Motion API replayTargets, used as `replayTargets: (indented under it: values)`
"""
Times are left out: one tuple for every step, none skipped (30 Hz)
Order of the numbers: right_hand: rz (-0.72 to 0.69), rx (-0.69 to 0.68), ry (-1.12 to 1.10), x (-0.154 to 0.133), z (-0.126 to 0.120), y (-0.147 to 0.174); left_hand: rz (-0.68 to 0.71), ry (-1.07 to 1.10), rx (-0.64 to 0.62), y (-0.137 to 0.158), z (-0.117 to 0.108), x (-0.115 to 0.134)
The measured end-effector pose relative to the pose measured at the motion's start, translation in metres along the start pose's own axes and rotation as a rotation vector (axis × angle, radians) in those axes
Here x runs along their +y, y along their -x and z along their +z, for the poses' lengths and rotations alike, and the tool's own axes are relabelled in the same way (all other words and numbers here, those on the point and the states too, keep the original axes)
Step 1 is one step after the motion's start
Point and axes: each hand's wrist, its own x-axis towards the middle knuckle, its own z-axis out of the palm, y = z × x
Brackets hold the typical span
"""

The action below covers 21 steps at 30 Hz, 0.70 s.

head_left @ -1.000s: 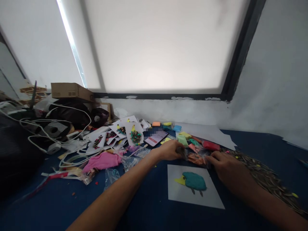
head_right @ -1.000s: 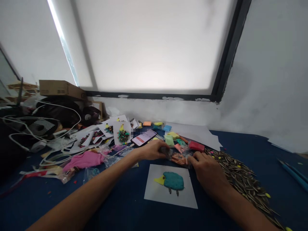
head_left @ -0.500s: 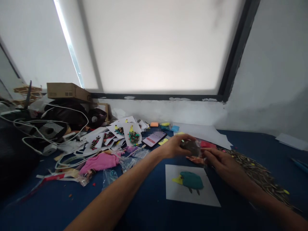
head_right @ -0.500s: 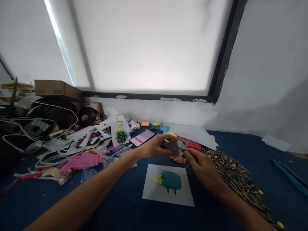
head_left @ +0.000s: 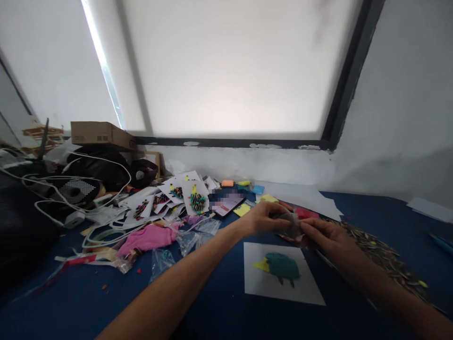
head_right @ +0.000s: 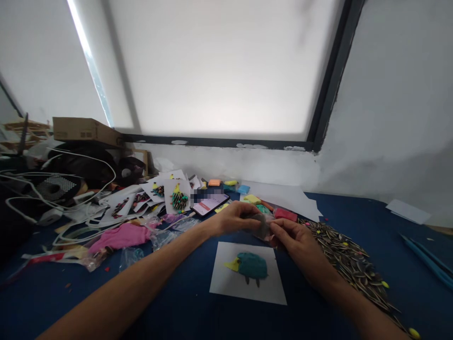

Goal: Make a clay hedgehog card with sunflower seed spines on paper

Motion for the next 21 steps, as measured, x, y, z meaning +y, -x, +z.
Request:
replayTargets:
  values:
    - [0.001,-0.008,-0.023,0.0,0.001,0.0,-0.013,0.021,0.008,0.0,0.0,0.0]
    - [0.001,-0.015,-0.045,-0.001,0.001,-0.001,-0.022,0.036,0.009,0.001,0.001,0.001]
    - [0.001,-0.02,-0.06,-0.001,0.002,-0.001,-0.024,0.049,0.003,0.001,0.0,0.001]
    - [0.001,-0.022,-0.068,-0.001,0.002,-0.001,-0.018,0.06,-0.008,0.001,0.0,0.0]
    - [0.002,-0.02,-0.064,-0.001,0.002,-0.001,-0.006,0.072,-0.02,0.001,0.0,-0.001]
    - [0.0,-0.009,-0.049,-0.002,0.002,-0.001,0.007,0.084,-0.032,0.001,0.0,-0.002]
    - [-0.005,0.008,-0.024,-0.003,0.002,0.0,0.015,0.101,-0.042,0.001,0.0,-0.004]
    - [-0.014,0.03,0.008,-0.004,0.002,0.001,0.012,0.121,-0.048,0.001,0.0,-0.005]
    - [-0.027,0.053,0.046,-0.006,0.002,0.002,0.0,0.139,-0.051,0.0,0.0,-0.007]
    - [-0.047,0.071,0.088,-0.007,0.001,0.004,-0.016,0.154,-0.048,0.0,0.0,-0.008]
    - [-0.071,0.087,0.129,-0.007,0.002,0.005,-0.035,0.163,-0.042,0.0,0.0,-0.01]
    - [-0.095,0.098,0.168,-0.007,0.002,0.007,-0.052,0.168,-0.036,0.0,0.001,-0.01]
    - [-0.119,0.106,0.203,-0.006,0.002,0.008,-0.067,0.173,-0.034,-0.001,0.001,-0.011]
    - [-0.14,0.115,0.23,-0.005,0.002,0.008,-0.079,0.178,-0.037,-0.001,0.001,-0.011]
    - [-0.156,0.122,0.251,-0.003,0.003,0.009,-0.088,0.183,-0.038,0.0,0.001,-0.01]
    - [-0.166,0.127,0.265,-0.002,0.003,0.009,-0.097,0.184,-0.038,0.0,0.001,-0.009]
    - [-0.168,0.128,0.271,-0.001,0.004,0.009,-0.104,0.182,-0.033,0.0,0.001,-0.008]
    - [-0.163,0.123,0.27,-0.001,0.004,0.008,-0.108,0.18,-0.029,0.0,0.001,-0.007]
    - [-0.155,0.118,0.262,-0.001,0.004,0.008,-0.111,0.182,-0.024,0.001,0.001,-0.006]
    - [-0.145,0.108,0.251,-0.002,0.004,0.007,-0.112,0.195,-0.021,0.001,0.001,-0.005]
    - [-0.138,0.101,0.237,-0.003,0.004,0.007,-0.111,0.215,-0.019,0.001,0.001,-0.004]
